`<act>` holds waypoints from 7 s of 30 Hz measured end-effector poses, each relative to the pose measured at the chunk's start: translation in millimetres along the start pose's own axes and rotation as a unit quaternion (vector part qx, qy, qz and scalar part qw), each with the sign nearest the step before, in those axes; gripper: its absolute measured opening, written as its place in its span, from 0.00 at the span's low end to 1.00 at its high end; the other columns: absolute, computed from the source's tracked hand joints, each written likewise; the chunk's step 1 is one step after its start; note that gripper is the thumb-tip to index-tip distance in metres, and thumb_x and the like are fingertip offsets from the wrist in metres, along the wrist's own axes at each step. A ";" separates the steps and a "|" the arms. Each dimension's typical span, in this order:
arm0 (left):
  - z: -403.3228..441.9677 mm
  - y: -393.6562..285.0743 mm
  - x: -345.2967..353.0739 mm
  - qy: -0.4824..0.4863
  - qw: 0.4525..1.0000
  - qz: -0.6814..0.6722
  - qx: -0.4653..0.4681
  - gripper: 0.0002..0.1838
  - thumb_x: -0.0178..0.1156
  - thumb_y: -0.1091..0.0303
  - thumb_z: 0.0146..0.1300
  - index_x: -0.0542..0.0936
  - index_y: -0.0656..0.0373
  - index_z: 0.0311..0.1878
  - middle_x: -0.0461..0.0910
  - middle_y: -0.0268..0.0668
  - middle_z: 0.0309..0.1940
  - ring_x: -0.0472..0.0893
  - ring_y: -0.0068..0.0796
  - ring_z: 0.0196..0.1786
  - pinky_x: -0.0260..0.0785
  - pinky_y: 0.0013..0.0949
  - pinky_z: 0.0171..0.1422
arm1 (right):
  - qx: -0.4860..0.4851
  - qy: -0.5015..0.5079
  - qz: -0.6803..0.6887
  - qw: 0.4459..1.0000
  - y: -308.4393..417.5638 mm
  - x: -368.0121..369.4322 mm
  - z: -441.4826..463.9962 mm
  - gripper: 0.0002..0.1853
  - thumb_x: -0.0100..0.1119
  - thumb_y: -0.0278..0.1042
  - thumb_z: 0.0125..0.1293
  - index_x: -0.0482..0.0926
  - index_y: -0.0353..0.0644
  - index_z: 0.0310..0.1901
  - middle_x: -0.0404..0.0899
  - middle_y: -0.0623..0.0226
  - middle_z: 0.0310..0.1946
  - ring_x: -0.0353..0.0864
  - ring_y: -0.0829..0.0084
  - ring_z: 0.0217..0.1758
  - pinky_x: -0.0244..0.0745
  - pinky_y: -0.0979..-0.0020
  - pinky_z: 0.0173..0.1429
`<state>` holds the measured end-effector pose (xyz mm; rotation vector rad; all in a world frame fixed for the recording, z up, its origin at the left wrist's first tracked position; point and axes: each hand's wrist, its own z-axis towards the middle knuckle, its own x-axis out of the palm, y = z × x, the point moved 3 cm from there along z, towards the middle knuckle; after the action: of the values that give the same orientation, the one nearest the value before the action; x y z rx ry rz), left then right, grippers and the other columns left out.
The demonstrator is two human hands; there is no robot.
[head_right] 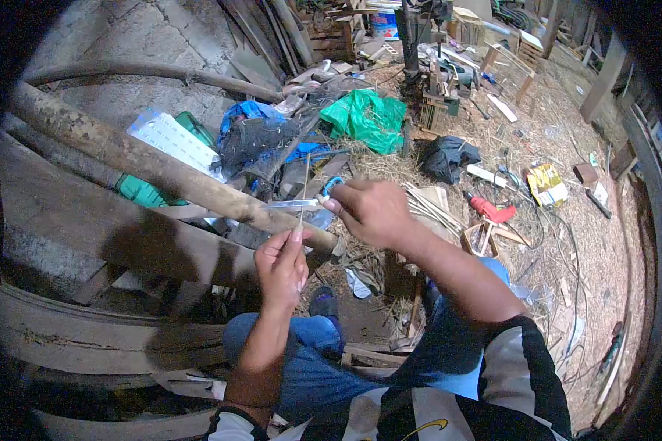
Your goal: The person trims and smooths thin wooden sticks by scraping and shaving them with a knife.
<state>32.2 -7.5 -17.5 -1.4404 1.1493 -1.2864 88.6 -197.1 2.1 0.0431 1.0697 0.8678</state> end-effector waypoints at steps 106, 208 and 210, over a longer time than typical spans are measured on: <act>-0.4 7.8 -4.5 -0.016 0.998 0.036 -0.041 0.10 0.63 0.66 0.71 0.86 0.64 0.44 0.68 0.21 0.16 0.61 0.09 0.15 0.48 0.20 0.17 | 0.086 0.038 -0.060 0.994 -46.3 12.2 8.0 0.14 0.57 0.49 0.71 0.83 0.48 0.39 0.83 0.60 0.31 0.84 0.53 0.35 0.77 0.54 0.36; -1.1 7.4 -5.5 -0.029 0.997 0.069 -0.016 0.09 0.69 0.68 0.65 0.85 0.66 0.37 0.72 0.26 0.15 0.62 0.11 0.12 0.49 0.22 0.14 | 0.138 0.043 -0.045 0.988 -49.4 9.0 9.4 0.21 0.52 0.58 0.72 0.83 0.49 0.35 0.83 0.57 0.27 0.84 0.50 0.31 0.77 0.51 0.35; -2.3 7.8 -7.1 -0.027 0.997 0.070 -0.010 0.09 0.68 0.68 0.66 0.85 0.66 0.38 0.72 0.26 0.15 0.62 0.11 0.12 0.49 0.22 0.15 | 0.096 0.008 -0.019 0.995 -35.8 9.6 3.8 0.23 0.50 0.59 0.73 0.83 0.48 0.36 0.83 0.55 0.26 0.84 0.49 0.31 0.78 0.51 0.36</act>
<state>28.9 -2.1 -26.3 -1.3757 1.2075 -1.1354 114.8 -213.9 -18.3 0.1761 1.1637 0.7291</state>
